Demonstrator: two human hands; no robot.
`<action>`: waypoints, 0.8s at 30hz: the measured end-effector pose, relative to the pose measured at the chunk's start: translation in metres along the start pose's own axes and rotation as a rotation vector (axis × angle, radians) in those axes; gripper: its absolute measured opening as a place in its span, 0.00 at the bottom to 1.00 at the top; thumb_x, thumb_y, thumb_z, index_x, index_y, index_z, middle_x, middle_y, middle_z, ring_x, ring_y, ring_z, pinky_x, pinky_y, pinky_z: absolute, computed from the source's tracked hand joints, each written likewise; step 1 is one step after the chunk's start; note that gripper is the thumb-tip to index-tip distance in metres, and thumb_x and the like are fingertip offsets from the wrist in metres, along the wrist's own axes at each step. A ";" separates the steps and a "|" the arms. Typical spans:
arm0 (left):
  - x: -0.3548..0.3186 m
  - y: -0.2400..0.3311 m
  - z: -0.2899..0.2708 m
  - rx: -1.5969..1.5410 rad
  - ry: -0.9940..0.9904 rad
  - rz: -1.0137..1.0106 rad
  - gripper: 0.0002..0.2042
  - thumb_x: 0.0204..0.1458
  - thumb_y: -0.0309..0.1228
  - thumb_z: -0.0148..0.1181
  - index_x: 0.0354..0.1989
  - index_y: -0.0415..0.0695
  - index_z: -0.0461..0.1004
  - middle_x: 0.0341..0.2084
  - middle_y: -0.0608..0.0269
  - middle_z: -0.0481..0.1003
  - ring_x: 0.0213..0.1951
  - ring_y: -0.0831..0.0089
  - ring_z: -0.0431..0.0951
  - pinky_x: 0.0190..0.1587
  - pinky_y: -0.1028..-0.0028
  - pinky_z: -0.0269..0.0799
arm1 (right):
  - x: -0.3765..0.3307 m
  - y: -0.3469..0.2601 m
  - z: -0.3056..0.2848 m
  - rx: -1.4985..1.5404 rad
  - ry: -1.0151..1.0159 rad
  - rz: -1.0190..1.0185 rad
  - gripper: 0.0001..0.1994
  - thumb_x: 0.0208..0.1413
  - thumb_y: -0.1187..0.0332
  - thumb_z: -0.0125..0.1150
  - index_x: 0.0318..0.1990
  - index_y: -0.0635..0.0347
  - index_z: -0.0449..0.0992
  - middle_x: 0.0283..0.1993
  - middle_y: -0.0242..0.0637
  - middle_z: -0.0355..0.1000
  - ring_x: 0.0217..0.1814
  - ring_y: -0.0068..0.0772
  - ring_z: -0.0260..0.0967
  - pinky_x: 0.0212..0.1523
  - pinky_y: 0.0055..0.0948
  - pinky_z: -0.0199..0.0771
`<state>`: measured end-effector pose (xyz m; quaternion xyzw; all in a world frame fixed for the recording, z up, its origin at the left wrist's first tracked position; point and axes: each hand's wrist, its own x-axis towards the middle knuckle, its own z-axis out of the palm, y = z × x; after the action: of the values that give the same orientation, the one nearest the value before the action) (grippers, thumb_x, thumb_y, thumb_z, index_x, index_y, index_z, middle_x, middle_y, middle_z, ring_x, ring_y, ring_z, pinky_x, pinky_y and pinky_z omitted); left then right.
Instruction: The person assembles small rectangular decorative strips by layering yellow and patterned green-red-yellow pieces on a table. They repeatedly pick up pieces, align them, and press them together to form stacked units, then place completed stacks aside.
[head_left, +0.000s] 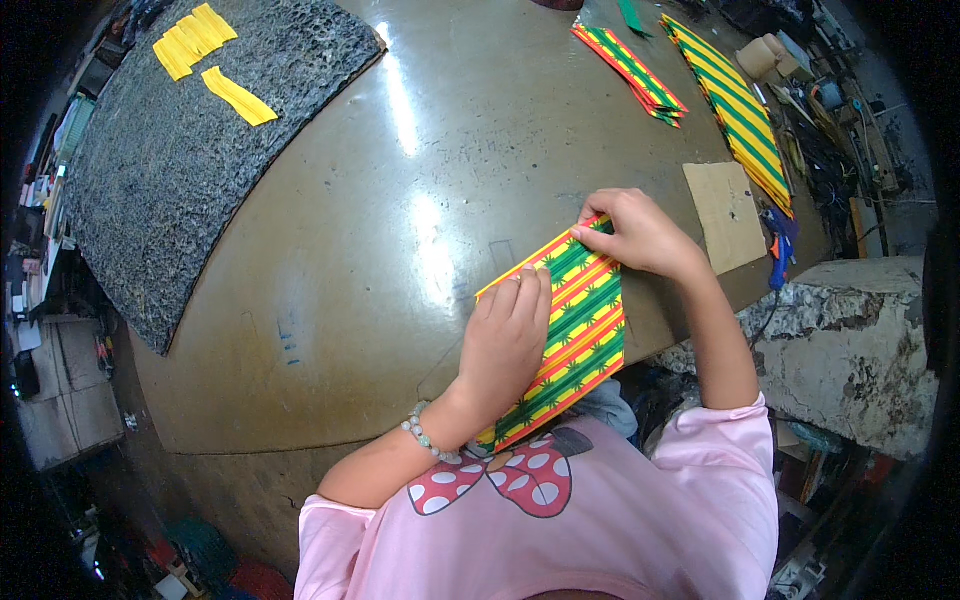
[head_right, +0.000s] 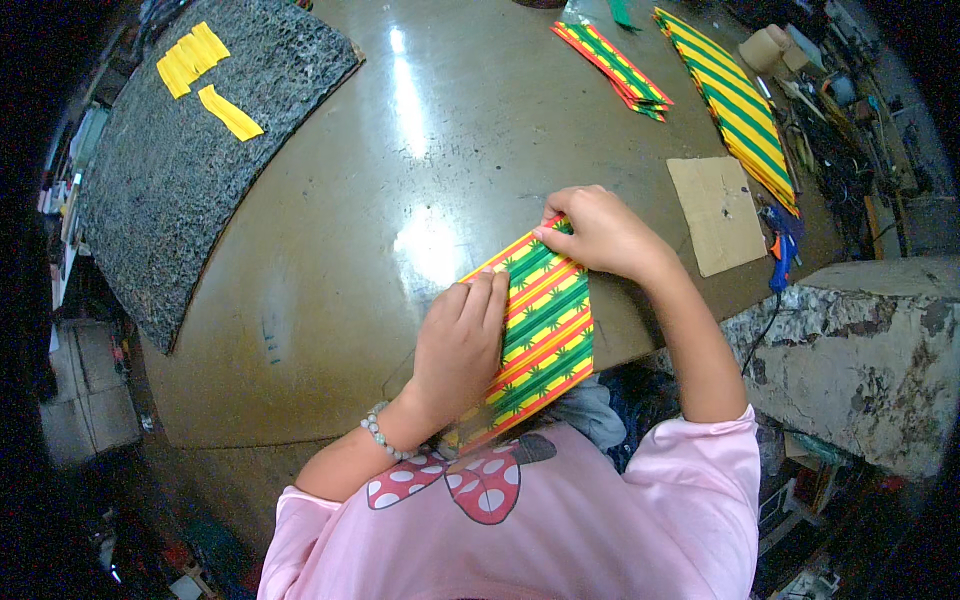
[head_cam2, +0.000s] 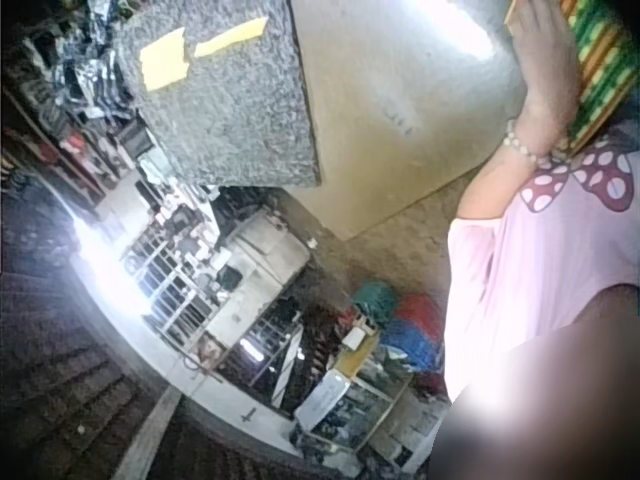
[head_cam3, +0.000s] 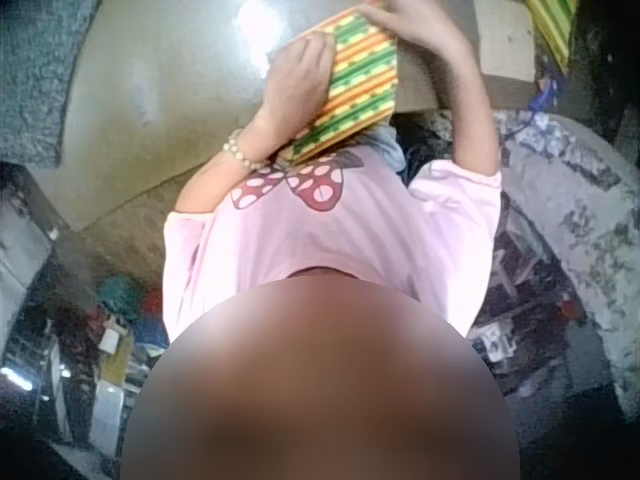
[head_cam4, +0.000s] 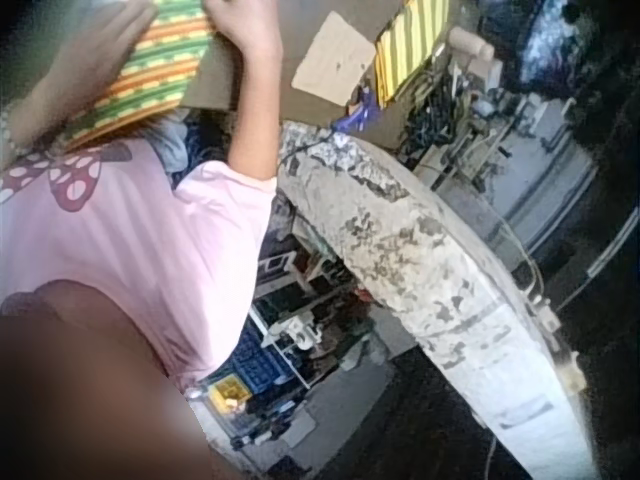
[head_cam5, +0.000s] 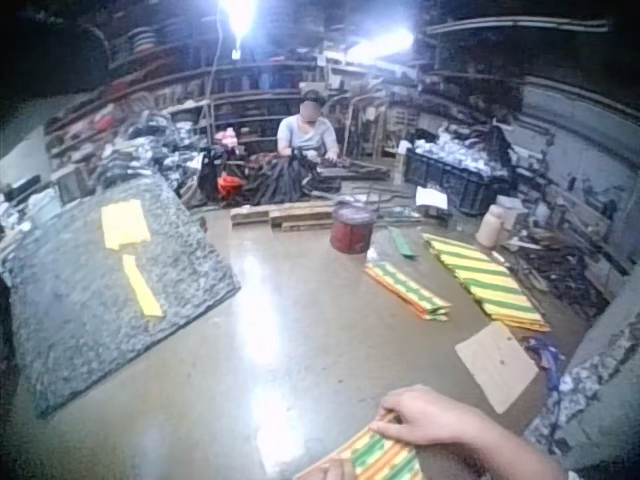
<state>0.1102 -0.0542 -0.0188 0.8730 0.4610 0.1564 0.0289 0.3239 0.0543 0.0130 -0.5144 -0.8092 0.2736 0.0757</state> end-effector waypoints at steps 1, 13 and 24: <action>0.001 0.000 -0.001 -0.007 0.000 -0.004 0.25 0.52 0.30 0.51 0.59 0.32 0.67 0.42 0.56 0.71 0.41 0.66 0.70 0.46 0.71 0.68 | 0.000 0.000 0.000 -0.005 -0.006 0.018 0.15 0.55 0.60 0.64 0.32 0.67 0.78 0.35 0.53 0.77 0.41 0.57 0.75 0.44 0.45 0.74; 0.031 0.007 0.010 0.244 -0.019 -0.032 0.23 0.51 0.31 0.55 0.58 0.45 0.72 0.34 0.66 0.66 0.35 0.73 0.70 0.30 0.76 0.66 | -0.010 0.011 -0.005 0.018 0.105 0.026 0.18 0.50 0.58 0.73 0.33 0.67 0.76 0.28 0.41 0.74 0.30 0.39 0.72 0.33 0.34 0.71; 0.027 0.007 0.011 0.234 0.034 -0.025 0.24 0.51 0.30 0.54 0.60 0.44 0.71 0.33 0.65 0.65 0.34 0.72 0.69 0.30 0.75 0.64 | -0.018 0.030 0.012 0.273 0.278 0.019 0.09 0.55 0.67 0.68 0.34 0.65 0.80 0.32 0.33 0.71 0.30 0.21 0.67 0.32 0.23 0.68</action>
<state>0.1334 -0.0350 -0.0216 0.8619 0.4873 0.1162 -0.0790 0.3509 0.0441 -0.0095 -0.5397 -0.7414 0.3079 0.2535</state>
